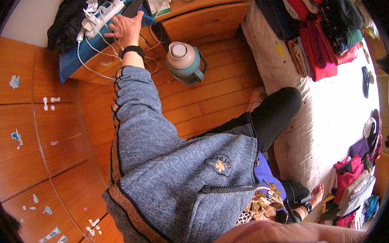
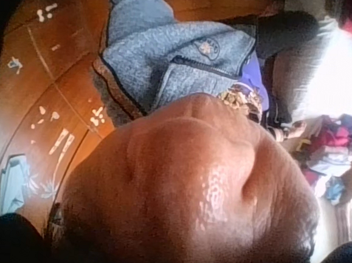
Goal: The person sits on a bed and folds various garments one by one, including a red patterned cloth, a floral top, a black garment, a plaid item, and a green shirt. They smooth each item before folding and place the finished folds into a growing stack on the left side of the bed.
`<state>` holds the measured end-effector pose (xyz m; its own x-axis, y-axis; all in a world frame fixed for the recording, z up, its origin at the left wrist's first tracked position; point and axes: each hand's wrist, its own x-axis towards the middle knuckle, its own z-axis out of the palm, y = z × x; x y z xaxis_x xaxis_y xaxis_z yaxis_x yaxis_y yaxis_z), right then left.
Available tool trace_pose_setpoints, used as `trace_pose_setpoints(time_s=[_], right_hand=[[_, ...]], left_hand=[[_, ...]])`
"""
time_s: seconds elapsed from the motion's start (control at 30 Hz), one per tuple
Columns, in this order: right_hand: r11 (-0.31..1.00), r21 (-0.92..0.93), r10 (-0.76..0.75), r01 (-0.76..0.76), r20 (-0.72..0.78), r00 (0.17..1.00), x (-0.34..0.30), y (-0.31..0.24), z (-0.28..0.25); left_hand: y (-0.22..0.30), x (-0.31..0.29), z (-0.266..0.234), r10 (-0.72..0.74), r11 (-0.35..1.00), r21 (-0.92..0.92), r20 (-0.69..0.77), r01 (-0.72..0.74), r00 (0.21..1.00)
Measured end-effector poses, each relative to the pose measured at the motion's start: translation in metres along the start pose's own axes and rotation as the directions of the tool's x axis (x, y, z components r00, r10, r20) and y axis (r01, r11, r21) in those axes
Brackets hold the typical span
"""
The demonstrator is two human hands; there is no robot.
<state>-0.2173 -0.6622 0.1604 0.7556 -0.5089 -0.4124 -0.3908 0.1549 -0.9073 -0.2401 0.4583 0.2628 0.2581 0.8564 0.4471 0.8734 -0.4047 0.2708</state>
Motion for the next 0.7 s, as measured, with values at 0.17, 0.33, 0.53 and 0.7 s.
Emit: trace_pose_setpoints(time_s=[0.17,0.33,0.53,0.7], right_hand=[[0.998,0.06,0.018,-0.019,0.019,1.0,-0.004,-0.003,0.001],[0.999,0.041,0.025,-0.022,-0.068,0.997,-0.014,-0.007,0.008],[0.999,0.046,0.003,0.002,-0.099,0.995,-0.022,-0.009,0.015],[1.0,0.02,-0.018,0.018,-0.019,1.0,-0.02,-0.01,0.012]], left_hand=[[-0.002,-0.002,0.004,0.036,0.996,0.077,-0.046,-0.033,0.998],[-0.002,-0.002,0.008,0.038,0.997,0.068,-0.067,-0.034,0.997],[-0.001,-0.003,0.003,0.046,0.999,0.029,-0.051,-0.045,0.998],[0.003,0.0,-0.002,-0.002,1.0,-0.013,0.016,0.002,1.0]])
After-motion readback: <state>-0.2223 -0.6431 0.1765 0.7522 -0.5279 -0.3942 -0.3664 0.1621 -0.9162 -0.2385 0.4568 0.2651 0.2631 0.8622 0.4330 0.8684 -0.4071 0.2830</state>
